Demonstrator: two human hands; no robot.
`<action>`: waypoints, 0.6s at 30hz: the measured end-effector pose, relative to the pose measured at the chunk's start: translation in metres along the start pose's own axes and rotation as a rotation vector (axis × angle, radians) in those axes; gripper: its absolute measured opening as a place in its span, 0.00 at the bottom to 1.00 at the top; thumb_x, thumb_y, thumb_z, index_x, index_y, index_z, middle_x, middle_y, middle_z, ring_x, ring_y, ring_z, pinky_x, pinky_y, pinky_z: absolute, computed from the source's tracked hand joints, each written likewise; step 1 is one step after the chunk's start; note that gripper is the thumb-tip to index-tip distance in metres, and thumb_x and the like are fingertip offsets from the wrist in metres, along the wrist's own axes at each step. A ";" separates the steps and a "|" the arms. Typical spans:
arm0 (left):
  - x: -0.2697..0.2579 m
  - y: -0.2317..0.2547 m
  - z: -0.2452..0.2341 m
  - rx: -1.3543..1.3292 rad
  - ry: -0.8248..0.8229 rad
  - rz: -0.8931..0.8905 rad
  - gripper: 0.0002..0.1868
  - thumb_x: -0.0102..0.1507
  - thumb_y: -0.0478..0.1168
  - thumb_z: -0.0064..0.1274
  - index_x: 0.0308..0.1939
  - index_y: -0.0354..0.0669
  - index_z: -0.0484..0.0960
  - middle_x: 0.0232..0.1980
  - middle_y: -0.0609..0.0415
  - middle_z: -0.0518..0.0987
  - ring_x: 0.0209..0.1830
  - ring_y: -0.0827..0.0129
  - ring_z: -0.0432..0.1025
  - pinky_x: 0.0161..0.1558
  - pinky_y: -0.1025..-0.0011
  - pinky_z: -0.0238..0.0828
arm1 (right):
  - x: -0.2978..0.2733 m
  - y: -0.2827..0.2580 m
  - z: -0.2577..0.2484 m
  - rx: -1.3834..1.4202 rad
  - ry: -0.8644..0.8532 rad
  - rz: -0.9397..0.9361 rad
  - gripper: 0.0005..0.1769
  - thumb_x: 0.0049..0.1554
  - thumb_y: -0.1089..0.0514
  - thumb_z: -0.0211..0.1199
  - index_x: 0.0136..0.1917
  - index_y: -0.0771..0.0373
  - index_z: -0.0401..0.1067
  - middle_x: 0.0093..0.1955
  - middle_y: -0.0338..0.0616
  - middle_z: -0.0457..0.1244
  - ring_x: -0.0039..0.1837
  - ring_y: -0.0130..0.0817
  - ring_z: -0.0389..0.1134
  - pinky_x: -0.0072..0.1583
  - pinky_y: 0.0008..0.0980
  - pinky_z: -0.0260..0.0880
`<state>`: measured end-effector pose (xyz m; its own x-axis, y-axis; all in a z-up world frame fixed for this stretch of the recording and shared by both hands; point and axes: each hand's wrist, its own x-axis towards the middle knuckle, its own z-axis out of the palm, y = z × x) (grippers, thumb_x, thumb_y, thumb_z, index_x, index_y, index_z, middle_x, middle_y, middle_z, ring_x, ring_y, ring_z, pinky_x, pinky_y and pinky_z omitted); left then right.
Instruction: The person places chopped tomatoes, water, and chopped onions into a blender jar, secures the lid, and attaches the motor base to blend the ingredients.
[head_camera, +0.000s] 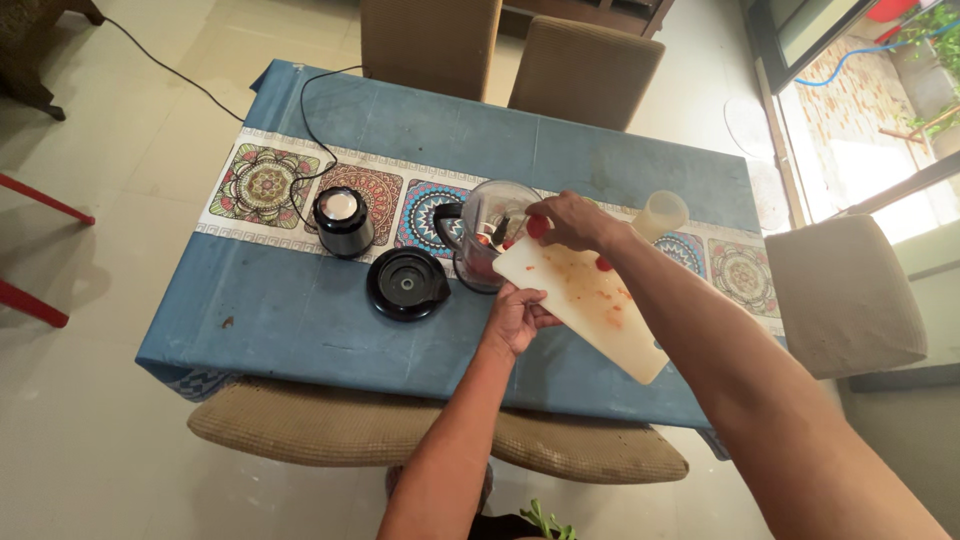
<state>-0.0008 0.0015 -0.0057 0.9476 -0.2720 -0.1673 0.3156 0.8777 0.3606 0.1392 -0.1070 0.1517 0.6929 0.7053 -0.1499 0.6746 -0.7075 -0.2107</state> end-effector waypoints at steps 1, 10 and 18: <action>0.001 0.000 -0.001 0.002 0.006 0.001 0.32 0.60 0.29 0.50 0.69 0.43 0.65 0.55 0.43 0.81 0.44 0.52 0.82 0.41 0.49 0.84 | 0.002 0.001 0.001 -0.001 -0.015 0.013 0.34 0.47 0.54 0.73 0.66 0.61 0.72 0.60 0.53 0.69 0.61 0.54 0.69 0.63 0.47 0.68; 0.001 0.006 -0.009 0.024 0.007 0.008 0.29 0.61 0.29 0.49 0.67 0.40 0.66 0.54 0.42 0.82 0.42 0.53 0.82 0.39 0.51 0.84 | -0.016 0.028 -0.015 0.055 -0.088 0.085 0.33 0.50 0.52 0.73 0.68 0.57 0.71 0.61 0.52 0.68 0.62 0.51 0.69 0.62 0.45 0.69; -0.002 0.005 -0.003 0.034 0.003 -0.006 0.27 0.60 0.29 0.49 0.65 0.39 0.67 0.52 0.40 0.82 0.41 0.52 0.83 0.38 0.52 0.85 | -0.041 0.026 -0.035 -0.009 -0.212 0.176 0.24 0.52 0.49 0.71 0.61 0.57 0.77 0.57 0.46 0.71 0.59 0.44 0.73 0.61 0.41 0.73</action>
<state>-0.0008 0.0075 -0.0063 0.9458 -0.2757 -0.1719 0.3224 0.8621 0.3911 0.1373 -0.1563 0.1861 0.7314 0.5644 -0.3827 0.5515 -0.8197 -0.1548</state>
